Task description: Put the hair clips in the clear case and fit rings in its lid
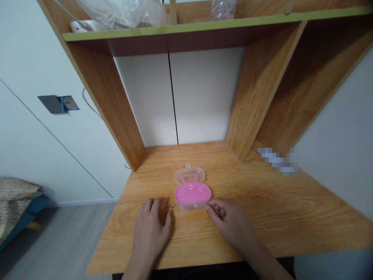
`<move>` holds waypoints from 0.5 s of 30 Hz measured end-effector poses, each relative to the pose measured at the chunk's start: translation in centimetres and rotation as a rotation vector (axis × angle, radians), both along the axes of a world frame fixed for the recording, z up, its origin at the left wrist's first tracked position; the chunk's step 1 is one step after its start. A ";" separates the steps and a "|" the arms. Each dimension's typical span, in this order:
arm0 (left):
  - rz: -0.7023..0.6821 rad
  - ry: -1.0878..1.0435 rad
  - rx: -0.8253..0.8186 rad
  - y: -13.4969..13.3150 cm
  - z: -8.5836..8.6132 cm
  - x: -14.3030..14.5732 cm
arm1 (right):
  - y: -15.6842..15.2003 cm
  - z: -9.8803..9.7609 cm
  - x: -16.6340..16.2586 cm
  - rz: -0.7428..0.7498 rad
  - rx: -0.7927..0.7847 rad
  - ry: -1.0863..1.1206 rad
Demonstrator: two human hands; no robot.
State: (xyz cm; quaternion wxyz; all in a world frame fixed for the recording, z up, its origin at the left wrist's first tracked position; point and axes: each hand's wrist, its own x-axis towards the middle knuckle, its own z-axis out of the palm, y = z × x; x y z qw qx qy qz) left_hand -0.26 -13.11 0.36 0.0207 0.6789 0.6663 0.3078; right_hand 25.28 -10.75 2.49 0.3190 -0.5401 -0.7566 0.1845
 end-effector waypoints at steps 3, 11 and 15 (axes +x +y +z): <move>0.008 0.097 -0.041 0.1 -0.3 0.0 | -0.1 -0.9 -0.8 0.017 -0.032 0.029; -0.088 0.027 -0.076 0.3 -0.5 0.0 | -0.6 -1.2 -1.8 0.058 -0.028 -0.032; -0.117 0.013 -0.084 0.4 -0.5 -0.1 | -0.8 -1.2 -1.8 0.058 -0.027 -0.074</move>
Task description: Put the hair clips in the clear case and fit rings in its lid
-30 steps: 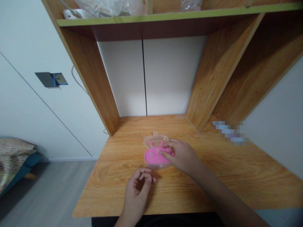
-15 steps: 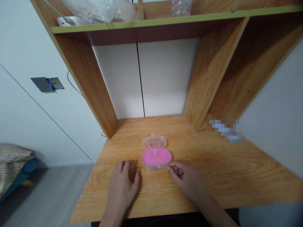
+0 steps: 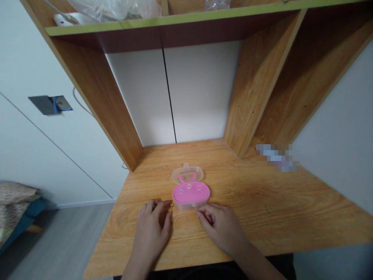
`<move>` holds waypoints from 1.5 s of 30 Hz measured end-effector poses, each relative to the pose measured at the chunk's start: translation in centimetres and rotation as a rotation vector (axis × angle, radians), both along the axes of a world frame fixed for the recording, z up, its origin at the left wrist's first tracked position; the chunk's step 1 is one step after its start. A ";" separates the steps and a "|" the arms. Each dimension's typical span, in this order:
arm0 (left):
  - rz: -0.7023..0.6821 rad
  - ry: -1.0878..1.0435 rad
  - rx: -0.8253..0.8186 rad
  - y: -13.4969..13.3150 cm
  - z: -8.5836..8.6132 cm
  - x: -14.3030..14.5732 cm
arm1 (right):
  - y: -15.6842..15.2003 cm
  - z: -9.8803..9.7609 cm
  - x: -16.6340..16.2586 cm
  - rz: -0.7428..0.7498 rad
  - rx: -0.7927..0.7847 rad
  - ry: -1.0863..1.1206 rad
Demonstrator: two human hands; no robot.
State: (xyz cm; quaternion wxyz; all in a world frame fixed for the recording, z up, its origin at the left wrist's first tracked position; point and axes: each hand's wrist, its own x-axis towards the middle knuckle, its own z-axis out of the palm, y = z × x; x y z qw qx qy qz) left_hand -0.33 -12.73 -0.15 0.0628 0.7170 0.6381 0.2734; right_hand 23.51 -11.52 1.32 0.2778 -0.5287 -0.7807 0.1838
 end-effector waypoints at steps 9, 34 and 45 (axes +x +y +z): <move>-0.002 -0.003 -0.024 0.0 -0.1 0.1 | 0.1 0.1 -0.2 -0.020 -0.021 -0.048; 0.033 -0.001 -0.017 -0.2 0.1 0.1 | 0.0 0.0 -0.2 -0.016 -0.024 -0.072; 0.154 0.110 0.008 -0.5 0.7 0.6 | 0.1 -0.1 -0.1 -0.008 -0.025 -0.092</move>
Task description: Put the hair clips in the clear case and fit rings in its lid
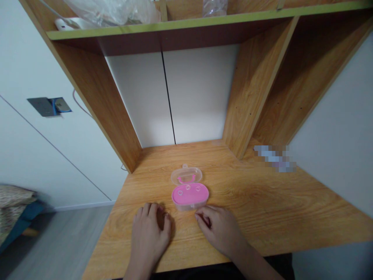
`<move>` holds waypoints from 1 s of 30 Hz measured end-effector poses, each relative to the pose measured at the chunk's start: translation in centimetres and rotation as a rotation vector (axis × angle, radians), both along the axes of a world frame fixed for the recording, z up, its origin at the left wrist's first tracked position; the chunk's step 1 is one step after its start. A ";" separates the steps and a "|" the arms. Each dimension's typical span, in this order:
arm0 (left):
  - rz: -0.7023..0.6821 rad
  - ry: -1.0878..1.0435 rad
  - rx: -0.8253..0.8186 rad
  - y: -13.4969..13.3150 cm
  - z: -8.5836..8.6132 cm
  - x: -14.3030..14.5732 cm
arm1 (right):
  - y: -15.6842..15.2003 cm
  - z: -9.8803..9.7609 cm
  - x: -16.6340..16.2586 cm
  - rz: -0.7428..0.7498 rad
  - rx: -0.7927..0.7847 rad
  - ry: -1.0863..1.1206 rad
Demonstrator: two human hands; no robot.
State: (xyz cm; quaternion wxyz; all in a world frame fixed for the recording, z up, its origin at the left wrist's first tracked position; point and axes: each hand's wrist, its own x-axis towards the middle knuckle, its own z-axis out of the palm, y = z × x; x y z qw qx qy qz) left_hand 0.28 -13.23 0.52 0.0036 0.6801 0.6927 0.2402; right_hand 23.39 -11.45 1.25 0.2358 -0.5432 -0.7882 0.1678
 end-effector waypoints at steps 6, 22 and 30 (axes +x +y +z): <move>-0.024 0.012 -0.052 0.1 -0.3 0.0 | -0.1 0.1 -0.1 0.001 -0.004 -0.002; -0.269 -0.233 0.021 0.2 -0.9 -0.5 | -0.1 0.2 0.0 0.018 -0.003 0.007; -0.334 -0.537 0.085 -0.9 -0.7 0.6 | -0.5 0.1 0.3 0.194 0.049 0.165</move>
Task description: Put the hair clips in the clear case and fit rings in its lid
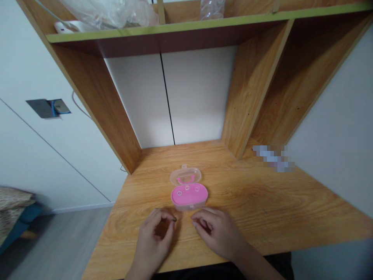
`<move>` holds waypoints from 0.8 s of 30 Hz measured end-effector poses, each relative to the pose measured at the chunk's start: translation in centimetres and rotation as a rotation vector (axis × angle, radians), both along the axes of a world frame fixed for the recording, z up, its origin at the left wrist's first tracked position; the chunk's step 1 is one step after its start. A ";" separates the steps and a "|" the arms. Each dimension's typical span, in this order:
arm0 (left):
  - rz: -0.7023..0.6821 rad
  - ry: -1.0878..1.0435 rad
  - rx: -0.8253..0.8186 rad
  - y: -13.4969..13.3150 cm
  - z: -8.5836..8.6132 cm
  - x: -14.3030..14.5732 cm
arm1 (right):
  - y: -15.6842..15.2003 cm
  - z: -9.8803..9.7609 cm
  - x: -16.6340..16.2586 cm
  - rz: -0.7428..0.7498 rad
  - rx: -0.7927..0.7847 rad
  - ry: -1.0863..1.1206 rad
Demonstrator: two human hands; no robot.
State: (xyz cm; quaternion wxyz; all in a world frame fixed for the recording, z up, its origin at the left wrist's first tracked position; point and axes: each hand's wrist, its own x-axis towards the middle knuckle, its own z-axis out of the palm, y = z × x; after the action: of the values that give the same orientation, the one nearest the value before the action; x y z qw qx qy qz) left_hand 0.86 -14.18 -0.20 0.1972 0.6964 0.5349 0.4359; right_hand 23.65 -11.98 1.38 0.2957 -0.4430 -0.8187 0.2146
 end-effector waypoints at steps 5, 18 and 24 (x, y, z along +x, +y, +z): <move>-0.018 -0.347 -0.138 -0.8 -0.1 3.1 | -0.4 -0.1 0.2 0.144 0.059 0.100; -0.065 -0.566 -0.246 -0.6 -0.2 4.3 | -0.1 -0.3 0.1 0.234 0.242 0.121; -0.082 -0.566 -0.245 -0.6 0.0 4.2 | 0.0 -0.4 0.1 0.211 0.263 0.138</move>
State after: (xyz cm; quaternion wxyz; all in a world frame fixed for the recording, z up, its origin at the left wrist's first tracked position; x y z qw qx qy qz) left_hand 5.02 -14.80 -0.21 0.4381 0.5395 0.4788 0.5365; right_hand 23.76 -11.94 0.97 0.3825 -0.2964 -0.8594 0.1654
